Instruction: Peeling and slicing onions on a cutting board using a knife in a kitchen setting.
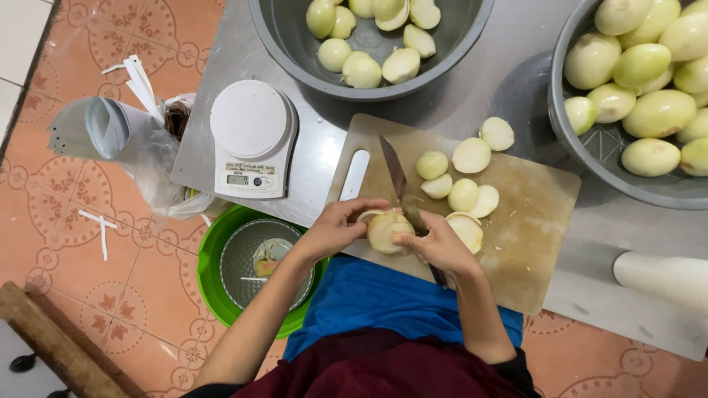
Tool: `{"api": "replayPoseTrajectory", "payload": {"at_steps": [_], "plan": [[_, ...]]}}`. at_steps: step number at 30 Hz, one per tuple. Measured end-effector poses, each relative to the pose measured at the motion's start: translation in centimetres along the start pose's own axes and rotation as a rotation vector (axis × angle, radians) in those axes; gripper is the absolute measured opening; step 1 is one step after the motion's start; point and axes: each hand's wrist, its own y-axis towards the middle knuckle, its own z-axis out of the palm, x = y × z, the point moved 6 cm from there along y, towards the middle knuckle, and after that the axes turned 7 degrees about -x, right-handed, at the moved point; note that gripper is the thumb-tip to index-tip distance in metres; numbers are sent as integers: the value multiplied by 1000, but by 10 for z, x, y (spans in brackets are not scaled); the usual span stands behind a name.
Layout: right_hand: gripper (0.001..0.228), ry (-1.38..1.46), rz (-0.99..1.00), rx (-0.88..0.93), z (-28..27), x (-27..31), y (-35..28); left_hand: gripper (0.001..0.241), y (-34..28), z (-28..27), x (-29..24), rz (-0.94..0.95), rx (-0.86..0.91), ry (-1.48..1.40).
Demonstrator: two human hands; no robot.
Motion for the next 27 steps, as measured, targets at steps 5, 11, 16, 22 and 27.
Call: {"api": "replayPoseTrajectory", "payload": {"at_steps": [5, 11, 16, 22, 27], "plan": [[36, 17, 30, -64, -2, -22, 10, 42, -3, -8, 4, -12, -143, 103], [65, 29, 109, -440, 11, -27, 0, 41, -26, 6, -11, 204, -553, 302], [66, 104, 68, -422, 23, -33, 2, 55, -38, 20, -17, 525, -668, 495], [50, 160, -57, -358, 14, -47, 5, 55, -37, 22, -22, 698, -481, 612], [28, 305, -129, -269, 16, -21, -3, 69, -33, 17, -40, 532, -195, 373]]}}
